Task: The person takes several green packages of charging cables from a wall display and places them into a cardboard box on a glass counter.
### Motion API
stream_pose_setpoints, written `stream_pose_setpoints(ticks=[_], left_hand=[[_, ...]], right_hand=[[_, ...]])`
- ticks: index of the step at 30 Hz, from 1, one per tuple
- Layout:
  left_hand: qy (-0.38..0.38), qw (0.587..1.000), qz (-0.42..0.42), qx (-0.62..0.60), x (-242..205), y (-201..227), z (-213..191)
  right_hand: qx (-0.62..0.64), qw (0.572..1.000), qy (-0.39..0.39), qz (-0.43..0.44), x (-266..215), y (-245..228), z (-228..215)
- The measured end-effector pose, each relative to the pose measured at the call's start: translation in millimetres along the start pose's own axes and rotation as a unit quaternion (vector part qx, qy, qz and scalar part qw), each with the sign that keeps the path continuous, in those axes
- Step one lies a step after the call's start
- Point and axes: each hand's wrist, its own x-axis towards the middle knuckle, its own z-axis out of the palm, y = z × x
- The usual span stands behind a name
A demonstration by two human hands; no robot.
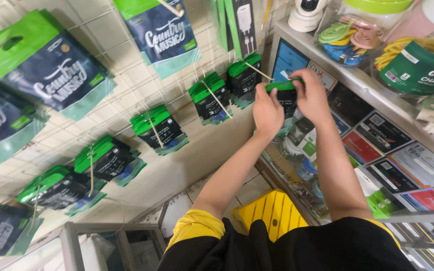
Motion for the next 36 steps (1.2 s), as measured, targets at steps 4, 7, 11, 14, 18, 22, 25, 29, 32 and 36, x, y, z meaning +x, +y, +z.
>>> stream_pose_setpoints(ticks=[4, 7, 11, 14, 18, 22, 25, 29, 32, 36], left_hand=[[0.013, 1.000, 0.021, -0.014, -23, 22, -39], [0.027, 0.998, 0.028, -0.053, -42, 37, -88], [0.081, 0.992, 0.040, -0.087, -61, 53, -167], [0.142, 0.985, 0.048, -0.090, -73, 64, -237], [0.238, 0.967, 0.090, -0.036, -99, 85, -332], [0.318, 0.945, 0.071, 0.030, -135, 105, -429], [0.362, 0.931, 0.046, 0.022, -166, 115, -493], [0.436, 0.891, 0.067, 0.106, -205, 123, -567], [0.477, 0.865, 0.078, 0.132, -227, 134, -617], [0.530, 0.822, 0.095, 0.188, -248, 146, -678]], right_hand=[[0.165, 0.971, 0.032, 0.167, -30, -14, 5], [0.292, 0.937, 0.091, 0.169, -57, -38, 21], [0.390, 0.916, -0.025, 0.094, -78, -100, 43], [0.444, 0.890, -0.083, 0.068, -78, -170, 65], [0.524, 0.842, -0.124, 0.039, -82, -274, 104], [0.570, 0.805, -0.161, 0.039, -102, -377, 150], [0.645, 0.733, -0.217, 0.008, -119, -450, 179], [0.725, 0.635, -0.266, -0.027, -148, -539, 212], [0.755, 0.583, -0.296, -0.055, -164, -602, 234], [0.786, 0.502, -0.357, -0.057, -178, -677, 263]])
